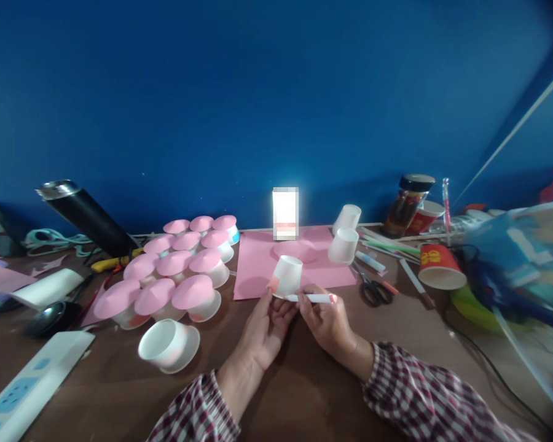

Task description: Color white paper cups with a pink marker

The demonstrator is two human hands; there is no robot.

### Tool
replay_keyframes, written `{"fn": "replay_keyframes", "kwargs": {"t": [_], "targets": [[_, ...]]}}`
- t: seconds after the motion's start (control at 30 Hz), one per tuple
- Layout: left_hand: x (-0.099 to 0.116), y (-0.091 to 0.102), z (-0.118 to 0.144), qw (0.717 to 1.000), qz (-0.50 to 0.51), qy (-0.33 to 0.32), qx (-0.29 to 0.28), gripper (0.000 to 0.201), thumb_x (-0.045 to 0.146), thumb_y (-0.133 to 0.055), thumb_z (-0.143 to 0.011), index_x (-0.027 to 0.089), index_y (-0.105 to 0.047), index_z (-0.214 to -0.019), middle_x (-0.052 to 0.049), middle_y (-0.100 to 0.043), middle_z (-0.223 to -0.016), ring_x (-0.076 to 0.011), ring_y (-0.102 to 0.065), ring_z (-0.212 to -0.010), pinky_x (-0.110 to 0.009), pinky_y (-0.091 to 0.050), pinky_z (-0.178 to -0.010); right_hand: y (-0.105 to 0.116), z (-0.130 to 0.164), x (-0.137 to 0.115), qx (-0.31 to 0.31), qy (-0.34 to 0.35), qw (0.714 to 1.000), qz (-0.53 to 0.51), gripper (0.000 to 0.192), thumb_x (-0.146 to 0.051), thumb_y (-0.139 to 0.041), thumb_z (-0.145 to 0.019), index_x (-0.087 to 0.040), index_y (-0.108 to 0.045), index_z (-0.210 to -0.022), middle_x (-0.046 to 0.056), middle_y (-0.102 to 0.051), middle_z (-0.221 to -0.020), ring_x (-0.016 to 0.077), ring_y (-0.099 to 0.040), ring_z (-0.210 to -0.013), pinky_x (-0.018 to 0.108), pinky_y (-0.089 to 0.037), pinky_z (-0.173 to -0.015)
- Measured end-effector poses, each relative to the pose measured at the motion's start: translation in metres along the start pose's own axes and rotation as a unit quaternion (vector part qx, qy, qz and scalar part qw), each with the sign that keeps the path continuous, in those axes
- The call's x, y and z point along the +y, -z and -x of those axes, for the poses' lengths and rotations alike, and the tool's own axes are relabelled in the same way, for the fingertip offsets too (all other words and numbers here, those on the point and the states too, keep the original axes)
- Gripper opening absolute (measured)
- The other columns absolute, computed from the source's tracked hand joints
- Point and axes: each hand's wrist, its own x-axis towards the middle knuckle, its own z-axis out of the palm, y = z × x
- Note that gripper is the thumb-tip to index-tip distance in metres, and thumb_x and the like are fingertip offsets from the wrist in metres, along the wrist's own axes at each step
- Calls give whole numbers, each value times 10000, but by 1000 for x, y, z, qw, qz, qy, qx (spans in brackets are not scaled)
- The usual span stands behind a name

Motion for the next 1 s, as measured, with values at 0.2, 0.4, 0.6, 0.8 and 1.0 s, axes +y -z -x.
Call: {"fn": "replay_keyframes", "kwargs": {"t": [0.2, 0.4, 0.6, 0.8, 1.0], "targets": [[0, -1, 1, 1000, -7, 3, 7, 195, 226, -480, -887, 102, -591, -990, -118, -699, -933, -200, -664, -875, -374, -492, -900, 3, -2, -1, 22, 18, 999, 19, 179, -247, -456, -905, -164, -596, -830, 23, -616, -644, 127, -566, -538, 213, -423, -541], [0, 0, 0, 1000, -3, 0, -1, 197, 231, -489, -881, 102, -592, -990, -122, -703, -942, -216, -660, -912, -397, -472, -934, 4, -2, 0, 28, 13, 999, 19, 183, -250, -457, -906, -158, -610, -866, 32, -636, -661, 130, -582, -536, 213, -427, -535], [1, -1, 1, 1000, -6, 3, 16, 184, 217, -476, -887, 99, -585, -977, -121, -701, -920, -205, -666, -880, -369, -491, -899, 3, -2, 0, 17, 16, 999, 26, 200, -262, -449, -910, -159, -599, -827, 27, -617, -639, 124, -562, -523, 207, -400, -494], [1, -2, 1, 1000, -4, 2, 16, 178, 207, -481, -883, 104, -585, -985, -110, -701, -887, -198, -667, -863, -357, -502, -876, 3, -2, 0, 11, 18, 999, 32, 198, -266, -446, -909, -161, -581, -809, 14, -602, -621, 108, -527, -487, 204, -379, -483], [1, -2, 1, 1000, -3, 6, 21, 224, 217, -485, -883, 102, -580, -1050, -118, -705, -907, -203, -670, -864, -363, -497, -884, 3, -3, 0, 15, 12, 999, 37, 225, -272, -436, -910, -167, -573, -765, 9, -581, -580, 111, -522, -464, 206, -365, -458]]}}
